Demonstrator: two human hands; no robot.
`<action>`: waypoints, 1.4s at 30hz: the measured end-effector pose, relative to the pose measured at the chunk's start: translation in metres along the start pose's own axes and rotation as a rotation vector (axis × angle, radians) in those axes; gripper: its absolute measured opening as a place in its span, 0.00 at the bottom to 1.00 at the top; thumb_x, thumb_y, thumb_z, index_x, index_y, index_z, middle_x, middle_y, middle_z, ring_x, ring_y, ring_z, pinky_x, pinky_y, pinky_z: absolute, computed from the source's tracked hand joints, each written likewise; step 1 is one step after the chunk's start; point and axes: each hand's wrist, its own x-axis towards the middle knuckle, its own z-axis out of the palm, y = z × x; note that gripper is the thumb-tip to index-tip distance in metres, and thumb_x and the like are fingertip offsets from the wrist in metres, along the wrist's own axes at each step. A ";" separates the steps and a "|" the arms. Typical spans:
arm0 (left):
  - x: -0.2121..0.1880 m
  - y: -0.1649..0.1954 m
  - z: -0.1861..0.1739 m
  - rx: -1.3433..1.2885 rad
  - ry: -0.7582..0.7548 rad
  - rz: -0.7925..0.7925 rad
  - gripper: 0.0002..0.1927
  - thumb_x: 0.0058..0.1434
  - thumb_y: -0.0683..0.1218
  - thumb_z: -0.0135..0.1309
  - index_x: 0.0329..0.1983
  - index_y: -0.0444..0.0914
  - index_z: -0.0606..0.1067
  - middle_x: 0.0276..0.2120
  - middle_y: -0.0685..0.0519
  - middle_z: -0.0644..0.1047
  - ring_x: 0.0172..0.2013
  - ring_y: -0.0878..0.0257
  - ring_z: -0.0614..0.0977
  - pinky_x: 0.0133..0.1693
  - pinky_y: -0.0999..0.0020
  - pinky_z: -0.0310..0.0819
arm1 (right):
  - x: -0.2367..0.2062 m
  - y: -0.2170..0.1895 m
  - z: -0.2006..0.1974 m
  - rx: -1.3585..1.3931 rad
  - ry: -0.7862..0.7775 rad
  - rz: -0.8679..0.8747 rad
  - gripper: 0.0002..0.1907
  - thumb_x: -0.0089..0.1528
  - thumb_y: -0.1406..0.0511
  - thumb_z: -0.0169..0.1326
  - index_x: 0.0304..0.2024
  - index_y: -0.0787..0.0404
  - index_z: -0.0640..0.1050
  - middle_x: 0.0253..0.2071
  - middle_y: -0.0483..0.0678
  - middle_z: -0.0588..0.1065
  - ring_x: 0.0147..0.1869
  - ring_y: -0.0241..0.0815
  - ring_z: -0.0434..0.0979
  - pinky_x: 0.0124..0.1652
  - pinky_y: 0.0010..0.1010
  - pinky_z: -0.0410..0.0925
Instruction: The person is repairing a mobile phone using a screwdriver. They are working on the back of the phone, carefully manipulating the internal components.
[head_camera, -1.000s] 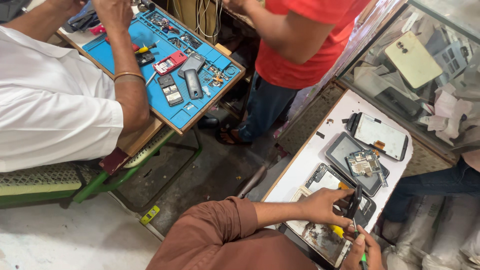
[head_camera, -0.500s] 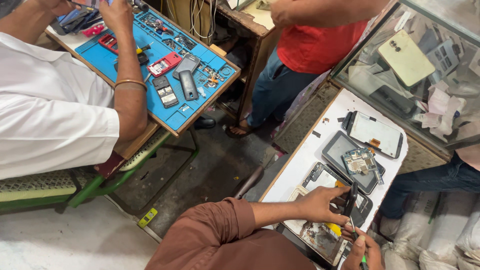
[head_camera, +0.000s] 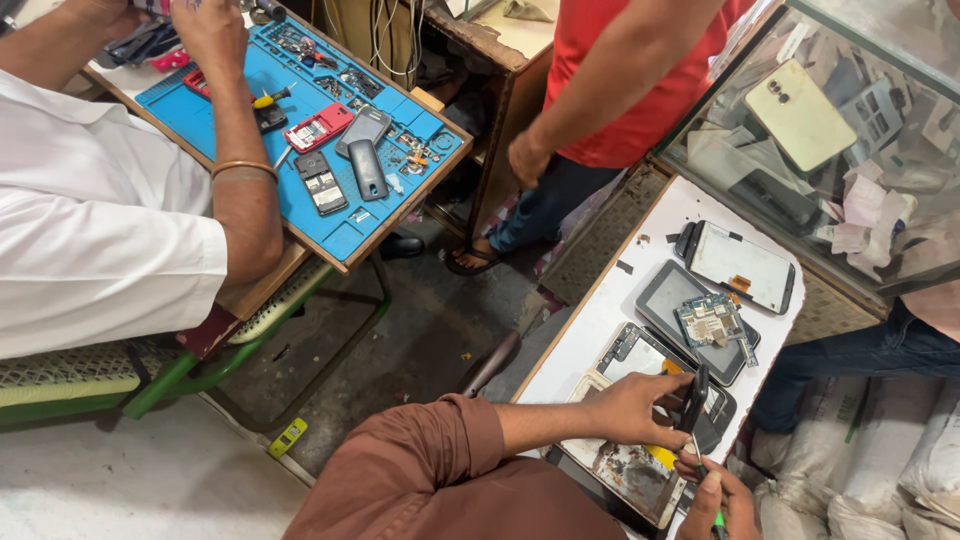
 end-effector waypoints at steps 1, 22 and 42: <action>0.001 0.000 0.003 -0.007 -0.001 0.006 0.50 0.53 0.52 0.64 0.75 0.24 0.59 0.56 0.37 0.78 0.54 0.55 0.82 0.52 0.65 0.82 | 0.003 0.001 -0.009 0.059 -0.079 0.007 0.25 0.69 0.61 0.45 0.63 0.74 0.66 0.57 0.70 0.75 0.57 0.60 0.80 0.58 0.50 0.70; 0.051 -0.008 -0.031 -0.023 -0.011 -0.018 0.51 0.54 0.53 0.63 0.75 0.24 0.58 0.55 0.38 0.79 0.54 0.55 0.83 0.52 0.65 0.81 | 0.080 0.002 -0.018 0.353 -0.167 0.162 0.24 0.68 0.64 0.47 0.63 0.73 0.66 0.61 0.72 0.72 0.59 0.67 0.79 0.60 0.56 0.68; 0.079 -0.013 -0.044 -0.019 -0.011 -0.004 0.51 0.54 0.52 0.65 0.75 0.24 0.58 0.57 0.38 0.78 0.55 0.56 0.82 0.52 0.66 0.82 | 0.113 0.002 -0.024 0.284 -0.109 0.234 0.25 0.68 0.65 0.45 0.65 0.74 0.66 0.63 0.71 0.71 0.59 0.68 0.78 0.59 0.57 0.68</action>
